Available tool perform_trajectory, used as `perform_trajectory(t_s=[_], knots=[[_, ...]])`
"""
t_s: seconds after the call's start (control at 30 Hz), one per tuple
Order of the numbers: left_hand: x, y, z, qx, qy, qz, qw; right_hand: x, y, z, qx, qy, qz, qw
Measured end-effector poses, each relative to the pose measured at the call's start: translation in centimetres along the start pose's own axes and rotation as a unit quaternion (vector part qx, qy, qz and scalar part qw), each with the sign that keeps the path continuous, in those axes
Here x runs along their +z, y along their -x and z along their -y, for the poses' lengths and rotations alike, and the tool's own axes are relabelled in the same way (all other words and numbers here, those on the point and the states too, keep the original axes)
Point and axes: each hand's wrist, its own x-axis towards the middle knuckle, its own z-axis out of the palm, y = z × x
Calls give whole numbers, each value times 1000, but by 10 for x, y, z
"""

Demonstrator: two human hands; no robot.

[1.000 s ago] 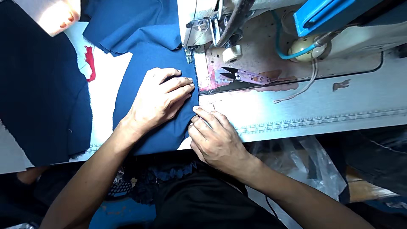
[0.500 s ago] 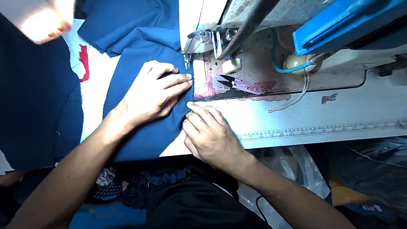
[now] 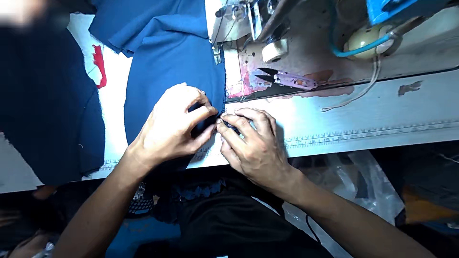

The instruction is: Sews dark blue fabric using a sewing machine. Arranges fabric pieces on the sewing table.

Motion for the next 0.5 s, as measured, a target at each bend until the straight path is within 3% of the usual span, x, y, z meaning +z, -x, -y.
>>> perform_trajectory(t_s=[0.23,0.4,0.5], knots=[[5,3,-7,-40,62,-82,994,1,1,0,-7,-3,-3,1000],[11,3,-4,14,-31,-35,999,4,0,0,-2,-7,-36,999],[8,3,1,33,-8,-23,999,3,-1,-1,-10,-2,-23,1000]])
